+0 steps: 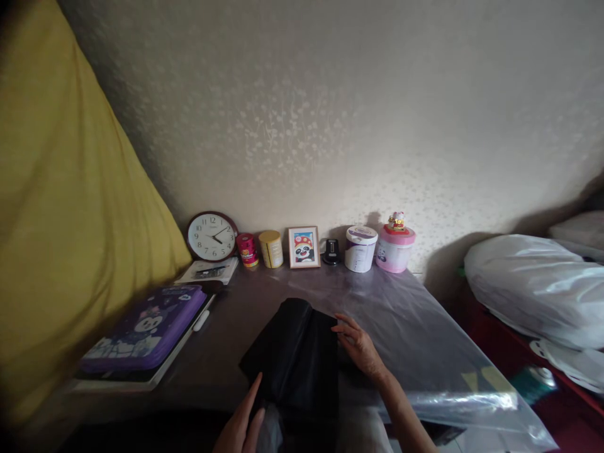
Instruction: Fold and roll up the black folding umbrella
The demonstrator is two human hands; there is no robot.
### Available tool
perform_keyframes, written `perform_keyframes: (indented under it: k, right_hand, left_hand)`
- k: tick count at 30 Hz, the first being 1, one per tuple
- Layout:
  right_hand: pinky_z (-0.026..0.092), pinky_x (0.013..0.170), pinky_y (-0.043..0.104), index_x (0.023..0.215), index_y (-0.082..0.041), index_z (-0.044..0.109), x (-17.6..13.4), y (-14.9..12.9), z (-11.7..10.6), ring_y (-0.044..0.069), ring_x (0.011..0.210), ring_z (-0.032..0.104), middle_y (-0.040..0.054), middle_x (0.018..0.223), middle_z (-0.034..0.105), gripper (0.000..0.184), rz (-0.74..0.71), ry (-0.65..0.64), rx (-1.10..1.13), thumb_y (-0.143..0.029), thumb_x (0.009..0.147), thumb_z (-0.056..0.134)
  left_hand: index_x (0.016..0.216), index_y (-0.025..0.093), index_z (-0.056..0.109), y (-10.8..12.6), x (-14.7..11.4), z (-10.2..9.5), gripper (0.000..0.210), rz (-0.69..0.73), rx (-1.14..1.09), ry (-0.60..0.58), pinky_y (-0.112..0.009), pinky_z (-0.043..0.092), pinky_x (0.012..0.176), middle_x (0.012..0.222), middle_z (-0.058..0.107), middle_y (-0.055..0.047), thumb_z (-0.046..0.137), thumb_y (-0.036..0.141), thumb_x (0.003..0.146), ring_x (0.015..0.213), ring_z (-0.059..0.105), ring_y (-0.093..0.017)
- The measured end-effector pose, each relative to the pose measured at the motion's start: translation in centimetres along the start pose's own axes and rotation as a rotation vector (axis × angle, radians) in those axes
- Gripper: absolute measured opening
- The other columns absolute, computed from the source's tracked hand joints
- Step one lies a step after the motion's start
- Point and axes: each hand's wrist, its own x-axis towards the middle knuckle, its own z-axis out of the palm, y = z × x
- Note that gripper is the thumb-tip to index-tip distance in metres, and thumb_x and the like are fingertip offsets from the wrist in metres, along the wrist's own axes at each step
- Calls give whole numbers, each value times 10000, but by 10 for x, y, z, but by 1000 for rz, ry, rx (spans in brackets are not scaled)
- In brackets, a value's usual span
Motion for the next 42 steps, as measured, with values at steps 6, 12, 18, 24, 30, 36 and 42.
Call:
perform_keyframes:
  k: [6, 12, 18, 24, 30, 36, 42]
  right_hand:
    - [530, 933, 380, 948, -232, 694, 19, -21, -3, 236, 1105, 659, 113, 1309, 617, 211, -100, 2, -10, -299, 955, 494]
    - [544, 888, 362, 963, -231, 640, 57, -60, 3, 209, 1032, 671, 101, 1238, 642, 150, -193, 34, 30, -280, 961, 498]
    - [550, 890, 359, 963, -234, 611, 88, -69, 36, 199, 1011, 670, 100, 1198, 633, 174, -267, 34, -71, -259, 984, 440]
    - [565, 877, 328, 987, -229, 627, 96, -65, 69, 185, 985, 683, 84, 1249, 610, 176, -230, -33, -284, -193, 975, 456]
    - [574, 873, 336, 978, -223, 653, 98, -68, 84, 214, 1016, 684, 93, 1271, 605, 159, -225, -78, -354, -162, 953, 509]
    - [577, 875, 348, 989, -239, 665, 102, -73, 88, 218, 995, 691, 95, 1283, 606, 168, -239, -113, -398, -170, 955, 515]
    - [574, 901, 380, 1069, -234, 633, 94, -80, 83, 236, 1056, 669, 116, 1294, 587, 196, -263, -98, -347, -176, 965, 477]
  left_hand:
    - [1454, 174, 402, 3, -2, 4, 505, -39, -104, 50, -374, 376, 1154, 1517, 446, -91, 316, 358, 991, 1400, 417, -195]
    - [1482, 156, 352, 4, 1, -6, 545, -107, -167, -69, -378, 313, 1188, 1539, 414, -84, 326, 384, 988, 1424, 379, -191]
    - [1478, 122, 353, -6, 2, -6, 560, -38, -137, -135, -294, 310, 1176, 1536, 418, -97, 348, 376, 979, 1426, 372, -168]
    - [1480, 94, 341, -1, 2, -3, 570, -30, -24, -115, -302, 344, 1147, 1511, 450, -121, 356, 292, 946, 1386, 439, -173]
    - [1536, 23, 63, 23, 1, -7, 710, -94, 88, -127, -332, 473, 995, 1462, 490, -204, 319, 196, 897, 1241, 591, -231]
    - [1527, 262, 222, 43, 10, -4, 796, -228, 383, -241, -384, 483, 905, 1212, 686, -118, 528, 257, 793, 1089, 648, -316]
    - [1489, 374, 238, 35, 19, 8, 678, -218, 605, -285, -368, 490, 813, 999, 700, -101, 438, 203, 864, 908, 678, -276]
